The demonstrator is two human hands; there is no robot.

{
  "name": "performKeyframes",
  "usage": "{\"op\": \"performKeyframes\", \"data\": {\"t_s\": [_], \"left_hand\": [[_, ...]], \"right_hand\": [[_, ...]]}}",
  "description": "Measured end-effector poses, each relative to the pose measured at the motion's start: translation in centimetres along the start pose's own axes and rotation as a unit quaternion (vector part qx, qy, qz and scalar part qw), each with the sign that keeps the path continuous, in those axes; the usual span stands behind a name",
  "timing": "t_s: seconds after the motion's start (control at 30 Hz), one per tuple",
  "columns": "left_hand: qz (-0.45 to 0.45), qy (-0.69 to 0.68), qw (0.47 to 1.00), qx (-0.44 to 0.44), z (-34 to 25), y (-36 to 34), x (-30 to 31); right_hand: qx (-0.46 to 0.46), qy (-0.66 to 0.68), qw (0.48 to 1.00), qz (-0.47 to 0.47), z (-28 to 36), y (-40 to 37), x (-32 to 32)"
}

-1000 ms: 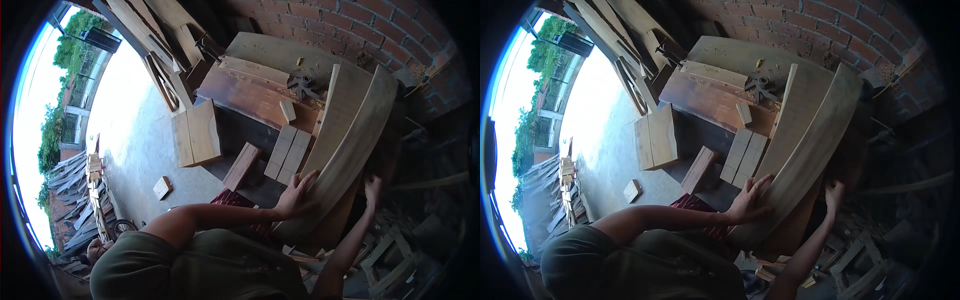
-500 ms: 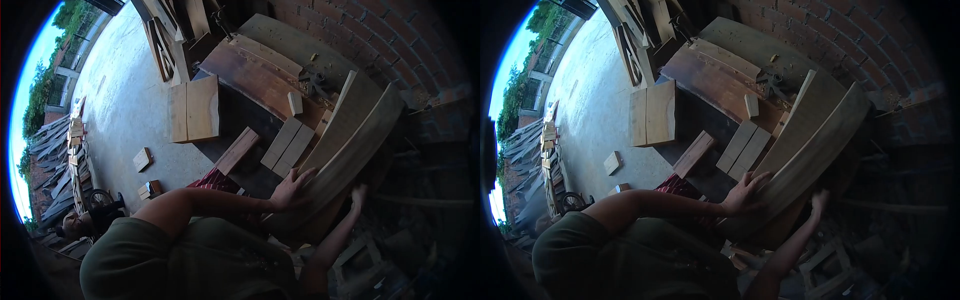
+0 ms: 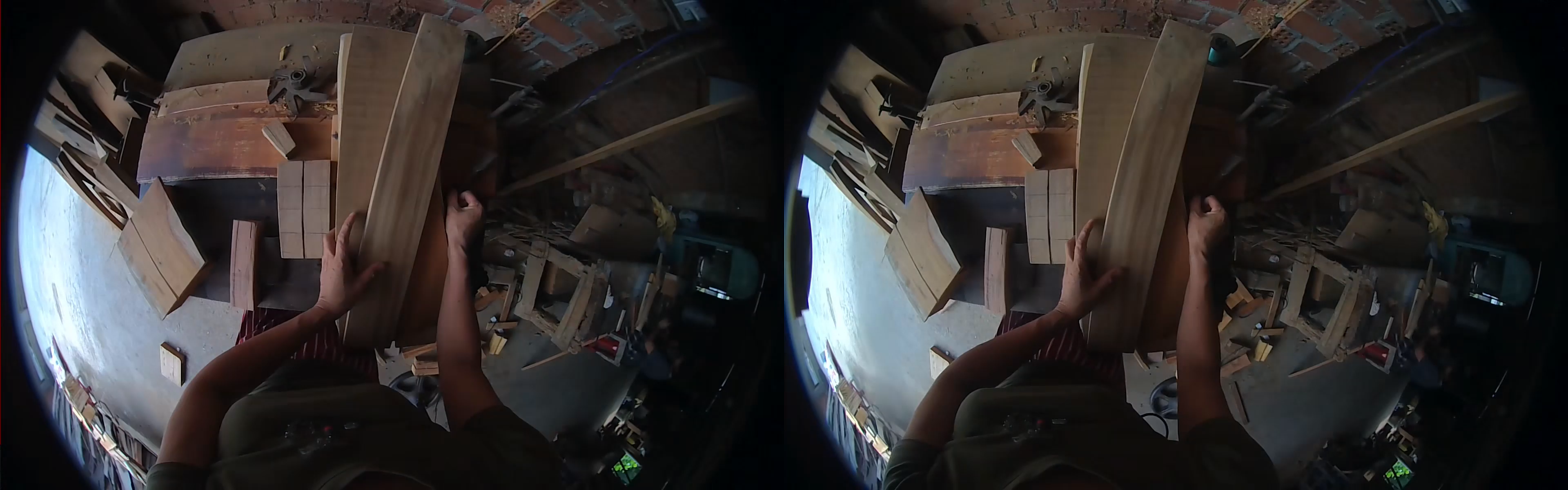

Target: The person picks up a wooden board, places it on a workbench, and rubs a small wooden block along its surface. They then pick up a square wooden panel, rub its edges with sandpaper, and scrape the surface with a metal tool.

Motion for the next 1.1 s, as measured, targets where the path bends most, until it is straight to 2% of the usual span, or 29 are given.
{"op": "performKeyframes", "data": {"t_s": [0.03,0.1,0.2,0.3,0.37,0.43,0.5,0.53,0.57,0.63,0.7,0.73,0.77,0.8,0.83,0.87,0.9,0.93,1.0,1.03,1.1], "left_hand": [[0.006,0.009,1.000,-0.001,0.1,0.0,0.0],[0.013,-0.002,1.000,0.001,0.3,0.1,-0.1],[0.004,0.018,1.000,-0.011,0.0,0.1,0.1],[0.022,0.018,1.000,-0.003,-0.3,0.1,-0.4],[0.009,0.029,0.999,-0.019,-0.7,0.2,-0.2],[0.018,0.026,0.999,-0.013,-0.6,0.2,-0.2],[0.026,0.022,0.999,-0.008,-0.6,0.2,-0.3],[0.032,0.016,0.999,0.006,-0.5,0.2,-0.4],[0.038,0.011,0.999,0.022,-0.2,0.1,-0.4],[0.039,0.015,0.999,0.017,-0.2,0.0,-0.5],[0.022,0.030,0.999,0.017,0.0,0.2,-0.2],[0.032,0.016,0.999,0.005,-0.2,0.2,-0.4],[0.035,0.006,0.999,-0.002,-0.3,0.2,-0.2],[0.041,0.009,0.999,0.000,-0.3,0.1,0.0],[0.048,0.011,0.999,0.005,-0.2,-0.1,0.1],[0.042,0.024,0.999,-0.006,-0.3,-0.1,0.3],[0.040,0.036,0.998,-0.016,-0.3,-0.3,0.7],[0.046,0.036,0.998,-0.009,-0.4,-0.5,1.0],[0.053,0.030,0.998,-0.015,-1.0,-0.6,2.0],[0.049,0.037,0.998,-0.029,-1.2,-0.7,2.4],[0.034,0.037,0.997,-0.055,-1.7,-1.0,3.4]], "right_hand": [[0.033,0.014,0.999,-0.037,0.3,0.0,0.5],[0.005,0.074,0.997,-0.014,-0.4,0.4,0.8],[0.010,0.157,0.986,-0.049,1.3,0.9,3.8],[0.121,0.118,0.975,-0.142,3.9,1.6,7.9],[0.163,0.092,0.965,-0.183,6.2,1.3,10.5],[0.154,0.058,0.972,-0.170,7.4,0.7,11.8],[0.233,0.102,0.948,-0.194,9.4,-1.1,13.0],[0.250,0.061,0.951,-0.174,9.6,-1.5,12.7],[0.115,0.241,0.960,-0.080,7.4,-1.2,10.9],[-0.067,0.328,0.937,0.095,4.2,-1.7,7.5],[-0.171,0.501,0.838,0.137,2.2,-3.0,6.1],[-0.201,0.543,0.809,0.102,2.7,-3.6,7.6],[-0.173,0.567,0.803,0.059,3.0,-3.4,10.0],[-0.120,0.539,0.832,-0.041,4.6,-3.7,14.0],[-0.053,0.538,0.832,-0.127,5.8,-3.9,17.9],[0.020,0.474,0.845,-0.247,7.0,-4.4,22.2],[0.096,0.481,0.827,-0.275,8.0,-4.5,25.2],[0.120,0.454,0.810,-0.351,8.6,-4.9,27.7],[0.160,0.434,0.792,-0.398,9.8,-5.2,30.2],[0.186,0.456,0.791,-0.363,11.1,-5.3,29.9],[0.168,0.439,0.826,-0.311,12.7,-5.6,27.7]]}}
Point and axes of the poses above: each hand's wrist, its own y-axis towards the middle knuckle, its own x-axis out of the back of the hand, z = x × y, the point moved 9 cm from there along y, towards the middle knuckle, and after that the axes turned 8 degrees about -x, right-handed, at the moved point
